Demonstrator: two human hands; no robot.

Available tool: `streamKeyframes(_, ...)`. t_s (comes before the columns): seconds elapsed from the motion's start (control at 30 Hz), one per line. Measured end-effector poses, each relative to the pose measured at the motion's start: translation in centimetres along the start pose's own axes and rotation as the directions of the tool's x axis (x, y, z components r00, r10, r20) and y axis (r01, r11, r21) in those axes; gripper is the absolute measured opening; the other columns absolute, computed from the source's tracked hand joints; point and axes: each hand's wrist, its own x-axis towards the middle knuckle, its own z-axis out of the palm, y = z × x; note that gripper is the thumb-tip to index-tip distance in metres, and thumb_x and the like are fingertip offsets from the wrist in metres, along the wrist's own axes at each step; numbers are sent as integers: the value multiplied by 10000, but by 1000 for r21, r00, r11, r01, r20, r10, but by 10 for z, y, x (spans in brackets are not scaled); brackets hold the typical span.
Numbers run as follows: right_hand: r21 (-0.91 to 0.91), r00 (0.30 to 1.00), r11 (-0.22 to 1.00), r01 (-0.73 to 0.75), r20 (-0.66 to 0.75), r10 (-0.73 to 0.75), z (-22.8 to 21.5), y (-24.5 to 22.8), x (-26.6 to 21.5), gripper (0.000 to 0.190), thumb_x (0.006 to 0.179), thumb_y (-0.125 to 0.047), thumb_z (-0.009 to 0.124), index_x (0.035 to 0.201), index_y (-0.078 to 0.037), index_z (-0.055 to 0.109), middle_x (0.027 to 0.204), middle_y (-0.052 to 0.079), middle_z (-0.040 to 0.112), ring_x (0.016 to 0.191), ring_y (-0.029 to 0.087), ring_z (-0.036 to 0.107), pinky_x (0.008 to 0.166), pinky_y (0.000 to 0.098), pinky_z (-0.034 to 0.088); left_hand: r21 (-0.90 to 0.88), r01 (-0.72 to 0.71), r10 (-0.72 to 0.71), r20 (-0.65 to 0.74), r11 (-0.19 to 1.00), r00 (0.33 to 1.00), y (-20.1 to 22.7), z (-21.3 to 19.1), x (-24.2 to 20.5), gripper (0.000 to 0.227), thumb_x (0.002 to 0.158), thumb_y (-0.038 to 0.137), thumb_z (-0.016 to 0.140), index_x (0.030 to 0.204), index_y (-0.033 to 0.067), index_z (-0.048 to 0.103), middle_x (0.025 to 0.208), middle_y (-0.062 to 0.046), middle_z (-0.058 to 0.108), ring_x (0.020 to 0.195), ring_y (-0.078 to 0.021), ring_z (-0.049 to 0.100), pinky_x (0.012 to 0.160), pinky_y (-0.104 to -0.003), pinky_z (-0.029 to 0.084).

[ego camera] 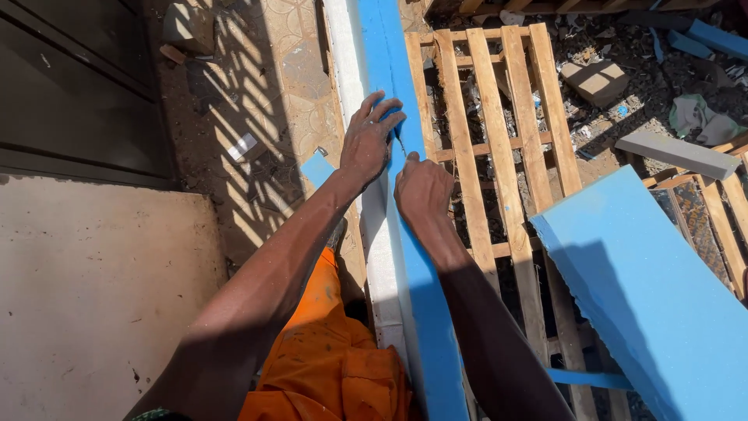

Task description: Cutting large sheets of blue upholstery foam using a long knife on a makeshift workbench made of pallets.

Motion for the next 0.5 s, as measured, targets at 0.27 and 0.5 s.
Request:
streamKeyframes(0.27,-122,992,991,-48,106,61,-54,-8,-110,368,1002,-191,470,1190,-5,726,649,202,675,728,441,747,614,529,588,234,-49,-31,330,971,944,10,-28,-9,571,1055,44,438,1522,356,541,1647,94,333,1558,-312,128,1196,-494,274)
streamKeyframes(0.5,-43,998,999,31,58,-28,-27,-3,-82,332,984,-107,474,1118,67,723,628,292,658,675,527,707,530,557,556,233,-87,5,331,969,944,9,-25,-16,614,1040,46,447,1551,381,498,1664,106,305,1553,-327,125,1174,-493,265)
